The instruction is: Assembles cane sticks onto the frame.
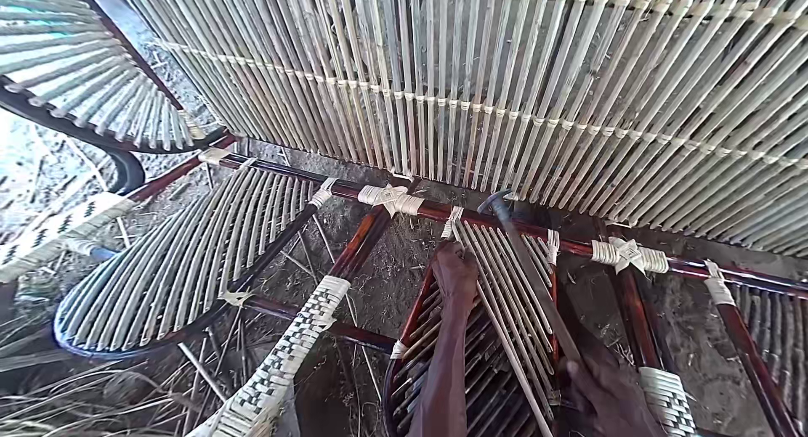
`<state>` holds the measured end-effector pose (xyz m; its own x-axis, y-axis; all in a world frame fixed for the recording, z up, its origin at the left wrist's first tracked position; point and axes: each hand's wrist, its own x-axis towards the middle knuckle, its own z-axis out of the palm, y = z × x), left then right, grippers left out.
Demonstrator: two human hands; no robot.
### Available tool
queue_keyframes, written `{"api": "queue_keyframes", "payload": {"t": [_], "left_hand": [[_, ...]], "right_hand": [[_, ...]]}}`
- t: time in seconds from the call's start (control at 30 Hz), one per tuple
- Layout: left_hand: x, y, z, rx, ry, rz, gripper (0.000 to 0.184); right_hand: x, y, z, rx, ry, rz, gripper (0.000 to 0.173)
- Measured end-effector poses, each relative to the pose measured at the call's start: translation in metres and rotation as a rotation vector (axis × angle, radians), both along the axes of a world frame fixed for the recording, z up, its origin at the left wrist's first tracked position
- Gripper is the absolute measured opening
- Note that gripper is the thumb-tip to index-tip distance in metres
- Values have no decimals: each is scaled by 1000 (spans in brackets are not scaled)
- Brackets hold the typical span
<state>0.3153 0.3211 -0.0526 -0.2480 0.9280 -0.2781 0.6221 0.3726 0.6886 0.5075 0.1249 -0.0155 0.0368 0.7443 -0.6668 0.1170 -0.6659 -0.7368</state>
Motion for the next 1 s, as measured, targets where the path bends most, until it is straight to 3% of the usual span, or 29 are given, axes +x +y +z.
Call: {"api": "queue_keyframes", "payload": {"t": [0.23, 0.37, 0.63, 0.7, 0.8, 1.0], "left_hand": [[1, 0, 0, -6, -2, 7, 12], [2, 5, -1, -34, 17, 3, 10], [3, 7, 1, -49, 25, 25, 11], [3, 2, 1, -21, 4, 30, 11], [4, -2, 0, 3, 10, 36, 12], [5, 6, 1, -57, 28, 49, 11]], "right_hand": [[-10, 14, -15, 207, -251, 51, 34], [-4, 27, -15, 24, -336, 264, 33], [-17, 20, -7, 267, -307, 38, 30], [-19, 20, -4, 216, -415, 133, 31], [-14, 31, 1, -26, -438, 332, 33], [-21, 18, -9, 252, -371, 62, 29]]}}
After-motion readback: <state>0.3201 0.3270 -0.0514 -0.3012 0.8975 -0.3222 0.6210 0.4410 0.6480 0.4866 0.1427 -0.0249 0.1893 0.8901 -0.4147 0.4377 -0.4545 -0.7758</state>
